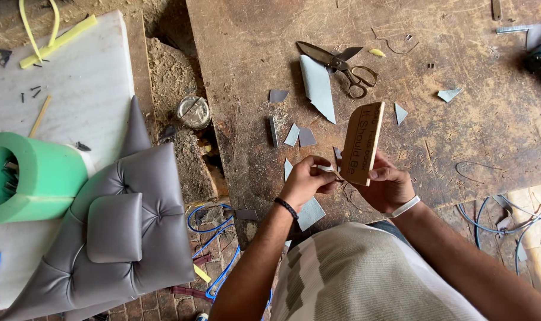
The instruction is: The person staples gray fabric onto a small wooden frame using a pneumatic staple gun, then trims excess fabric with shears. Later, the person cuts yellow foam pieces with a knife and a wooden template on a workbench.
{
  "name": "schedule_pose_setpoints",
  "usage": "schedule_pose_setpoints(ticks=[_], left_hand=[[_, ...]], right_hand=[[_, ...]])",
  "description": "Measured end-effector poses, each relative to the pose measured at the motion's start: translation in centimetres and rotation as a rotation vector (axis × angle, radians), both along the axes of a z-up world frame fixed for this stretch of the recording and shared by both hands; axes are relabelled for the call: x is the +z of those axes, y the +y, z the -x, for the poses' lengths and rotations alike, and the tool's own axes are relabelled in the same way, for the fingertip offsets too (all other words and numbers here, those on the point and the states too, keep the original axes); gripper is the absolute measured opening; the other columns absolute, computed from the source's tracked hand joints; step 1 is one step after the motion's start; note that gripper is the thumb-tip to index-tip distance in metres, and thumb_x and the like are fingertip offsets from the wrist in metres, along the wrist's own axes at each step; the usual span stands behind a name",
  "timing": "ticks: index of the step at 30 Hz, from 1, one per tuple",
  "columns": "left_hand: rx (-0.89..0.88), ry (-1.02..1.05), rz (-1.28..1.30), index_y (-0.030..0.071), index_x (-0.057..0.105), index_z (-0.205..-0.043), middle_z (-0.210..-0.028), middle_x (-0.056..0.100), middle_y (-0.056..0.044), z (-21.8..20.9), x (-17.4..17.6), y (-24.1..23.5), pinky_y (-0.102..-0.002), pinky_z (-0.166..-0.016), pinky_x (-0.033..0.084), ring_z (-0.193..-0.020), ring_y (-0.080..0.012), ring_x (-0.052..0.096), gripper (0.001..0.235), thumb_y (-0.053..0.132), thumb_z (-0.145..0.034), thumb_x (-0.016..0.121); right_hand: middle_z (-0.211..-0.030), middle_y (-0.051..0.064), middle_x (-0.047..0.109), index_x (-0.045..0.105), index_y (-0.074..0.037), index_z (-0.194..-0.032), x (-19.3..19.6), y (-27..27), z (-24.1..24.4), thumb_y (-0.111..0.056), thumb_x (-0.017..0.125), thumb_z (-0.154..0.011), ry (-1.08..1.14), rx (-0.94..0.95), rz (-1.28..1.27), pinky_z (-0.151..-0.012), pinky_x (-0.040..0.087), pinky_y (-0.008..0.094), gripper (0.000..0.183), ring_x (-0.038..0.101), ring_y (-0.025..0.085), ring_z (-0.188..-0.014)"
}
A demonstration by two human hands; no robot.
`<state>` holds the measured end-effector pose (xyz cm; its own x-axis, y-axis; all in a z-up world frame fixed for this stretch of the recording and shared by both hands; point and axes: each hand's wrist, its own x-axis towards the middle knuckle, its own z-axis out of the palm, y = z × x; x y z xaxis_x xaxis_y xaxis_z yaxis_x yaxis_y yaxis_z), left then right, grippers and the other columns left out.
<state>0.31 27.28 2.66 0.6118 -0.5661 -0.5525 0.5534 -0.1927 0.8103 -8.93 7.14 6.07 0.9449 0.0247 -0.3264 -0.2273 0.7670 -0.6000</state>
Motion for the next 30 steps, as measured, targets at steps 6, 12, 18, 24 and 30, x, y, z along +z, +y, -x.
schedule_pose_setpoints(ticks=[6, 12, 18, 24, 30], left_hand=[[0.011, -0.568, -0.414, 0.007, 0.065, -0.124, -0.120, 0.073, -0.010, -1.8, -4.4, 6.0, -0.034, -0.086, 0.063, -0.104, -0.0197, 0.072, 0.032, 0.000, -0.094, 0.059], [0.225, -0.469, -0.668, 0.009, 0.050, -0.141, -0.140, 0.061, -0.014, -7.9, -5.2, 12.9, -0.046, -0.109, 0.049, -0.129, -0.0287, 0.060, 0.058, 0.029, -0.091, 0.073], [0.552, -0.783, -1.076, 0.012, 0.026, -0.158, -0.166, 0.017, -0.023, -18.3, -3.8, 15.0, -0.056, -0.120, 0.027, -0.152, -0.0393, 0.021, 0.112, 0.053, -0.076, 0.091], [0.362, -0.477, -1.166, 0.020, 0.008, -0.163, -0.168, 0.007, -0.020, -24.0, -3.6, 15.0, -0.051, -0.115, 0.039, -0.154, -0.0421, 0.013, 0.128, 0.053, -0.071, 0.091], [0.361, -0.524, -1.179, 0.018, 0.028, -0.155, -0.161, 0.028, -0.019, -25.8, -5.9, 17.0, -0.049, -0.112, 0.047, -0.147, -0.0391, 0.036, 0.118, 0.033, -0.062, 0.099]], right_hand=[[-0.132, 0.018, 0.064, 0.062, -0.011, -0.132, -3.5, -4.3, 0.3, 0.000, 0.072, -0.078, 0.454, 0.117, 0.773, -0.092, 0.061, 0.040, 0.056, 0.065, 0.033, -0.115], [-0.148, 0.006, 0.051, 0.066, -0.020, -0.129, -5.6, -8.7, 1.8, 0.000, 0.083, -0.068, 0.334, 0.372, 1.773, -0.106, 0.054, 0.041, 0.066, 0.057, 0.030, -0.130], [-0.159, 0.000, 0.046, 0.066, -0.028, -0.132, -7.4, -8.1, -1.0, 0.003, 0.072, -0.076, 0.339, 0.487, 1.948, -0.107, 0.055, 0.038, 0.064, 0.056, 0.027, -0.137], [-0.168, 0.005, 0.033, 0.064, -0.027, -0.136, -6.8, -7.2, -1.6, -0.021, 0.075, -0.085, 0.461, 0.560, 2.044, -0.102, 0.055, 0.041, 0.053, 0.050, 0.031, -0.140], [-0.162, 0.008, 0.042, 0.062, -0.023, -0.138, -7.5, -4.5, 0.6, -0.029, 0.077, -0.085, 0.443, 0.460, 1.948, -0.100, 0.058, 0.042, 0.056, 0.056, 0.032, -0.135]])
